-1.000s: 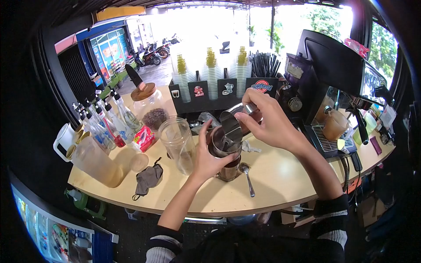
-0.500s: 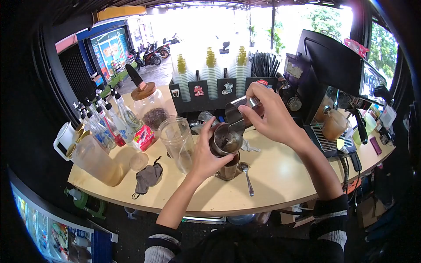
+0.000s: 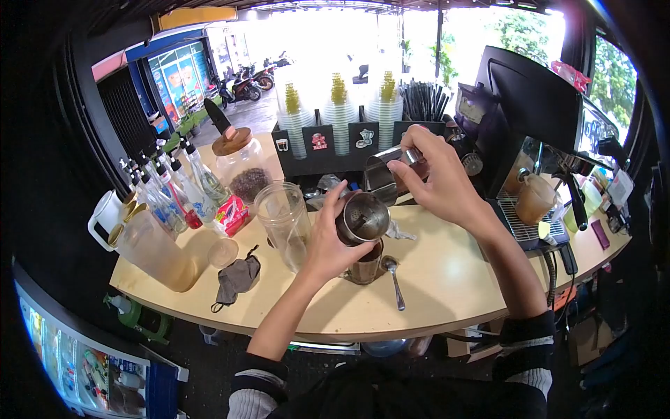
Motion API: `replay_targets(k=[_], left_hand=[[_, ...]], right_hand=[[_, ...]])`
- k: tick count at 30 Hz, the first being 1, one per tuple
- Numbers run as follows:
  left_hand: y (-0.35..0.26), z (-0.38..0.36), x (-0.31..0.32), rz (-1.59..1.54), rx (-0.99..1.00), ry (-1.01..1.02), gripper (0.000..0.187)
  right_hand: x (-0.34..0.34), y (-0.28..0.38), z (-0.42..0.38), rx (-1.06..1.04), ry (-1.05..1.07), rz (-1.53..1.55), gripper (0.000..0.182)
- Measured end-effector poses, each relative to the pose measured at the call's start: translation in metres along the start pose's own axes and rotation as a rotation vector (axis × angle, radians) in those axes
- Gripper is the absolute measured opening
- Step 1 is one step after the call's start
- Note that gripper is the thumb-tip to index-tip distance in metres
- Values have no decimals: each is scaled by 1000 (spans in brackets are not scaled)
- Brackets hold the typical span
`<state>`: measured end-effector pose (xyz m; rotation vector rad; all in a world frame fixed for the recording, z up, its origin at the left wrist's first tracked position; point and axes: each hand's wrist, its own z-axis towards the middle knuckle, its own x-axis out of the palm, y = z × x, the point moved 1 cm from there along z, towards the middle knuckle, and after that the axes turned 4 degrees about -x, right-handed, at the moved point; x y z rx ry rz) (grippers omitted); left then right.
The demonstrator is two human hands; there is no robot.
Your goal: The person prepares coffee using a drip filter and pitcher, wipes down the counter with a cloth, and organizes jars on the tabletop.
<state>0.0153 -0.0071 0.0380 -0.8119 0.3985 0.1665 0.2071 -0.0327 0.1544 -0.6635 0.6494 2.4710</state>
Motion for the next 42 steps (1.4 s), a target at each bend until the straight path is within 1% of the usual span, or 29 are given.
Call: replay_targets(k=[3,5,6,8,12,14,16,18,21,23,25,27,29,31,32,33,34,37,39,42], left_hand=[[-1,-1,2,6,0,6,104],[-2,-2,2,20,-14,4,105],[-3,-2,2,21,-16,3,105],[-4,-2,1,-3,-8,-11,105],[-7,1,0,-89,-61,-14,105],[-5,3,-1,-110,-46,-43,105],[-8,6,-2,-106,-54,-48,105],[-15,8,-4,-104,-66,-63,106],[-18,11,-5,-97,-88,-66,106],[-23,13,-7,-103,-99,-70,106],[-24,16,-9,-108,-112,-74,106],[-22,20,-9,-107,-41,-69,104],[-22,22,-10,-82,-33,-70,103],[-23,22,-10,-57,-26,-80,103],[-24,21,-10,-87,-56,-73,103],[-24,21,-10,-115,-85,-68,104],[-23,20,-10,-110,-84,-77,104],[-19,15,-8,-201,-161,-70,108],[-14,12,-8,-200,-206,-59,109],[2,8,-4,-238,-193,-52,109]], right_hand=[[-1,3,0,-36,5,-43,24],[-1,4,0,52,-21,34,24],[-1,3,-1,51,-20,36,24],[-3,-3,-5,101,-114,93,24],[-10,-21,-18,151,-159,33,25],[-13,-29,-29,268,-200,215,23],[-15,-43,-44,253,-195,243,23],[-15,-55,-62,373,-198,530,24],[-15,-57,-89,448,-196,504,24],[-11,-75,-115,523,-214,480,23],[-7,-84,-137,546,-233,478,23],[-3,-92,-159,576,-260,474,22],[1,-103,-181,724,-348,787,21],[6,-123,-202,743,-372,818,21],[7,-130,-211,762,-394,850,21],[7,-131,-215,791,-400,859,21],[8,-133,-218,785,-392,864,21],[15,-140,-231,792,-428,904,20],[22,-148,-239,791,-512,1028,18],[32,-158,-248,771,-552,1101,16]])
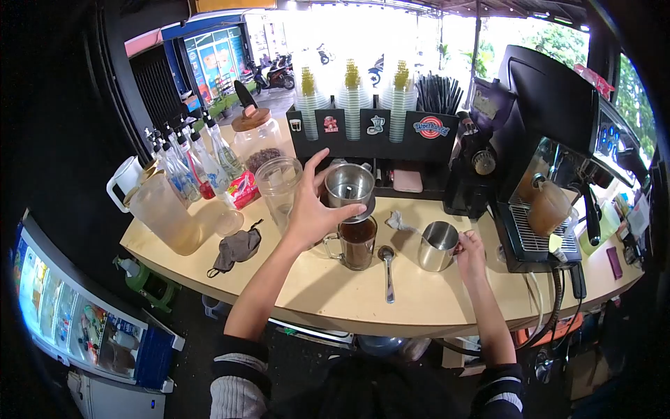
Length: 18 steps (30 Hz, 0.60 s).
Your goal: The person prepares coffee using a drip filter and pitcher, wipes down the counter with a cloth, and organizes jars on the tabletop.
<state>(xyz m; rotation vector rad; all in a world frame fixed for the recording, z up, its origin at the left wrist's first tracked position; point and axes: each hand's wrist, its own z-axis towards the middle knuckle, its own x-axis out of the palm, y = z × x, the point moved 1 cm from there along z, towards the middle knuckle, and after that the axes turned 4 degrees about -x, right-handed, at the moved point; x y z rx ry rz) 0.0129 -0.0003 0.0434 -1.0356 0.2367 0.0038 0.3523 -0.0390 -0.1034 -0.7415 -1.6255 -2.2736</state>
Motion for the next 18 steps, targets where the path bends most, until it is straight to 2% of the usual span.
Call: replay_targets(k=[7,9,16,18], left_hand=[[7,-7,2,-44,-51,-4,106],[6,-9,4,-90,-52,-30,107],[6,-17,11,-125,-83,-50,107],[11,-18,11,-18,33,-75,108]], right_hand=[[1,-6,-4,4,-42,-141,16],[-3,-9,-5,-28,-9,-333,23],[7,-1,-12,-22,-2,-351,25],[5,-2,-12,-36,25,-383,26]])
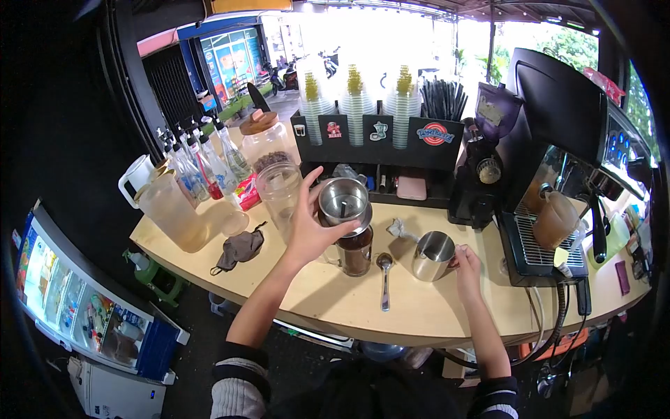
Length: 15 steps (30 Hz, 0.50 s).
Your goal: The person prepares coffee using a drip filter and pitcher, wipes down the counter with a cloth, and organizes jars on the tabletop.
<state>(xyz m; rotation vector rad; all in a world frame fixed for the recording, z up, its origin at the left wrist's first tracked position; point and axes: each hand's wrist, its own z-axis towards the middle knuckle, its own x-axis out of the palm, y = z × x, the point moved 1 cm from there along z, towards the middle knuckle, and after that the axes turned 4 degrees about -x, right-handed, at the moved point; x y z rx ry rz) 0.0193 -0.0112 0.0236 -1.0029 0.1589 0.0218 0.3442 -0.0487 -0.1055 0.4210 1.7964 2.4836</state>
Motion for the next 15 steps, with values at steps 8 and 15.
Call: replay_targets(k=[8,15], left_hand=[[11,-15,3,269,268,-4,104],[16,-20,15,187,395,-66,101]], right_hand=[[4,7,-3,16,13,-29,26],[8,12,-6,23,24,-55,27]])
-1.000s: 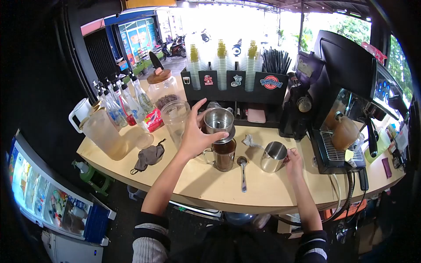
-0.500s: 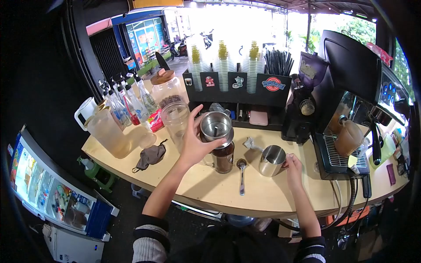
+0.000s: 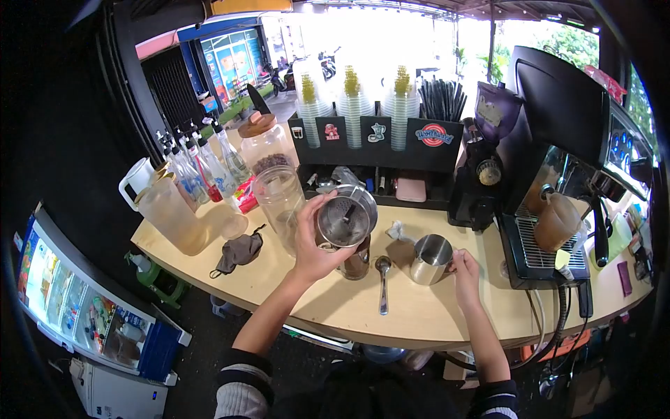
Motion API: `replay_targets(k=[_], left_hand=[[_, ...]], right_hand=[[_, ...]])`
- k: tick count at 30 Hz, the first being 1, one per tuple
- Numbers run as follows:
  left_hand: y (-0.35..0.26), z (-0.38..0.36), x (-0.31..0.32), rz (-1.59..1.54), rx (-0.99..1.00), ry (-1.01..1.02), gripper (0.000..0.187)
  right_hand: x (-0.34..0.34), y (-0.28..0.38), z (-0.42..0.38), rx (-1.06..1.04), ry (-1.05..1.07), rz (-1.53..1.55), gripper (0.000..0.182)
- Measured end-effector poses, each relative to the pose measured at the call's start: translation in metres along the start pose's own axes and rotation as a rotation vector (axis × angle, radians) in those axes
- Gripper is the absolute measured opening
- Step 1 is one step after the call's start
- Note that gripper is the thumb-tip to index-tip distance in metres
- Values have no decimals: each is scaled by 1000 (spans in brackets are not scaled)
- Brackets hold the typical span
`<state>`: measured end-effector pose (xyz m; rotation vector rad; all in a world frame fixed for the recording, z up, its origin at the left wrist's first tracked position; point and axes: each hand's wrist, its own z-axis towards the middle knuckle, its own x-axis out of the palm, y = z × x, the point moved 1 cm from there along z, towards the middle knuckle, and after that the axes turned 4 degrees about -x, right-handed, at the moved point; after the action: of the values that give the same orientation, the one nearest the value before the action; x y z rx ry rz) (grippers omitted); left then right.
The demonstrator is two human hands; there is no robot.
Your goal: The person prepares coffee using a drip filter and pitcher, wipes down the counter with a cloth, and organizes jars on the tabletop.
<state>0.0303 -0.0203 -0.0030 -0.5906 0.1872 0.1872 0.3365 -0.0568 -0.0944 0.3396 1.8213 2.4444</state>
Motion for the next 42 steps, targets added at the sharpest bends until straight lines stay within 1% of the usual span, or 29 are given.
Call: replay_targets(k=[2,4,5,7,9,11,12,16,21,23,25,27,28,29,31,33,34,35,36,37,39,40,41,42], left_hand=[[0,0,2,-16,15,-20,100],[-5,3,0,6,-78,-37,99],[-7,5,0,4,-79,-34,99],[-5,12,-3,-53,-212,-106,97],[-5,15,-6,-39,-221,-99,97],[-13,18,-8,-136,-389,-38,98],[-12,17,-8,-79,-401,-18,98],[-12,10,-6,-25,-378,47,100],[-6,5,-6,26,-343,63,100],[-7,6,-6,118,-322,97,100],[-6,4,-6,117,-309,95,102],[-7,4,-7,108,-339,146,103],[-4,3,-8,40,-366,156,105],[-4,1,-11,40,-363,147,105],[-9,-1,-20,104,-277,144,105],[-20,-5,-37,104,-233,103,105],[-25,-7,-51,166,-164,50,104],[-26,-10,-64,226,-97,-3,104],[-15,-15,-75,221,-41,-93,105],[-1,-17,-87,219,-44,-95,105],[23,-20,-112,226,14,-256,109],[35,-19,-121,320,-75,-196,115],[49,-22,-122,308,-82,-189,115],[68,-26,-118,223,-275,-123,117]], right_hand=[[1,4,-1,4,-1,-7,27],[1,4,-1,7,-3,-13,27],[0,3,-2,1,0,-15,27],[-1,0,-2,-3,3,-16,27],[-1,-1,-1,-1,-2,-28,27],[1,0,-1,5,-6,-24,26],[1,1,-1,9,-14,-21,26],[0,1,0,11,1,-3,25],[-4,-3,1,13,0,12,23],[-3,-2,1,0,0,-9,24],[-4,-2,1,-16,1,-33,24],[-8,-8,3,-42,8,-67,23],[-9,-8,3,-50,13,-68,23],[-10,-8,2,-67,15,-53,19],[-12,-9,1,-90,24,-41,16],[-13,-11,-1,-247,-110,-206,12],[-11,3,-9,-224,-135,-271,16],[-8,11,-9,-226,-134,-272,16],[-6,18,-6,-378,-178,-325,17],[-3,26,-5,-526,-220,-378,19],[10,52,-1,-562,-170,-408,21],[25,71,2,-658,-143,-510,24],[46,92,3,-716,-78,-579,25],[69,112,6,-778,-10,-653,27]])
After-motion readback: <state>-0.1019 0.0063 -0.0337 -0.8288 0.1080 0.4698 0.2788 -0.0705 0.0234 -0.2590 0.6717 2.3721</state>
